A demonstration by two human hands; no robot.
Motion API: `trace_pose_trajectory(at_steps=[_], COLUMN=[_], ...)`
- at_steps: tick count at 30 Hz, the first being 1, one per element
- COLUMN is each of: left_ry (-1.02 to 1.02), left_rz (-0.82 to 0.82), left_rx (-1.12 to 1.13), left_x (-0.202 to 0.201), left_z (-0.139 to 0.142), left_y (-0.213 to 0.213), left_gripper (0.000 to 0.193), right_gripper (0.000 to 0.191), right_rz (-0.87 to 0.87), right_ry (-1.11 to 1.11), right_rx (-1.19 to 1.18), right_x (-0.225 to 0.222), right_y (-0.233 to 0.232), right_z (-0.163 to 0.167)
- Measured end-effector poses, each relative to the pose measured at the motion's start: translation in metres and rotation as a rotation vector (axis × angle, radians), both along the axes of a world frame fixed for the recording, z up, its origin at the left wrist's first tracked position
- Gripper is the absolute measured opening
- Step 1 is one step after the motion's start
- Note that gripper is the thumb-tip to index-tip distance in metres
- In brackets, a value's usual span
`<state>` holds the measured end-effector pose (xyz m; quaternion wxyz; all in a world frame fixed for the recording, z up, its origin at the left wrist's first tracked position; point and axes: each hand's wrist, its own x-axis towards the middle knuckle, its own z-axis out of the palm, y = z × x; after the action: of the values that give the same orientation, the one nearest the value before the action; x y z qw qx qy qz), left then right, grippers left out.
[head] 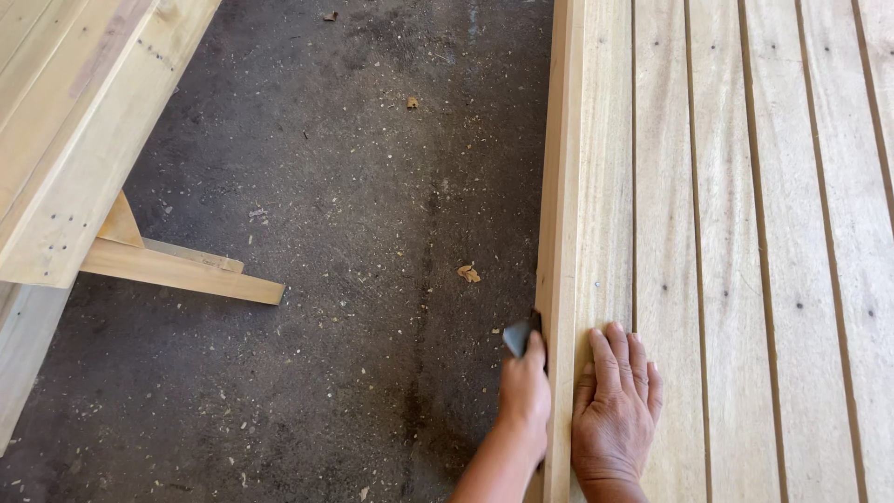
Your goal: The person sands the edges and frame of a slatted wooden bench with a piece of sandpaper, running the paper along the long edge and corner of the furniture while steadying the bench with the other hand, working progressively along the length and around the corner.
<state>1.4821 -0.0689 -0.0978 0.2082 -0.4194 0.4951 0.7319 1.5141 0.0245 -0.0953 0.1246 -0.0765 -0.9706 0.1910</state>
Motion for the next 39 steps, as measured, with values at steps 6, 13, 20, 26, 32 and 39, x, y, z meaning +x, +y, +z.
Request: trace_pose_trajectory(at_steps=[6,13,20,26,32,39], left_ry=[0.142,0.033,0.173,0.096,0.091,0.043], left_rz=[0.005,-0.05,-0.038,-0.061,-0.014,-0.109], left_rx=[-0.047,-0.059,-0.058,-0.065,-0.005,-0.058], left_x=[0.012,-0.054,-0.034,-0.089,-0.049,-0.099], left_z=[-0.002,0.0,0.0,0.002,0.013,-0.01], left_y=[0.004,-0.002,-0.002,-0.002,-0.003,-0.004], left_gripper=[0.044,0.048,0.041,0.046,0.043,0.059], right_gripper=[0.043,0.043,0.042,0.041,0.041,0.041], right_rz=[-0.002,-0.023,-0.029,-0.033,-0.04,-0.028], right_ry=[0.005,-0.017,0.037,0.054,0.051,0.043], right_rx=[-0.007,0.02,0.029,0.042,0.025,0.048], right_x=[-0.002,-0.001,-0.004,-0.003,-0.003,-0.002], right_y=[-0.001,-0.001,0.001,0.002,0.002,0.004], right_z=[0.003,0.0,-0.012,-0.013,-0.012,-0.016])
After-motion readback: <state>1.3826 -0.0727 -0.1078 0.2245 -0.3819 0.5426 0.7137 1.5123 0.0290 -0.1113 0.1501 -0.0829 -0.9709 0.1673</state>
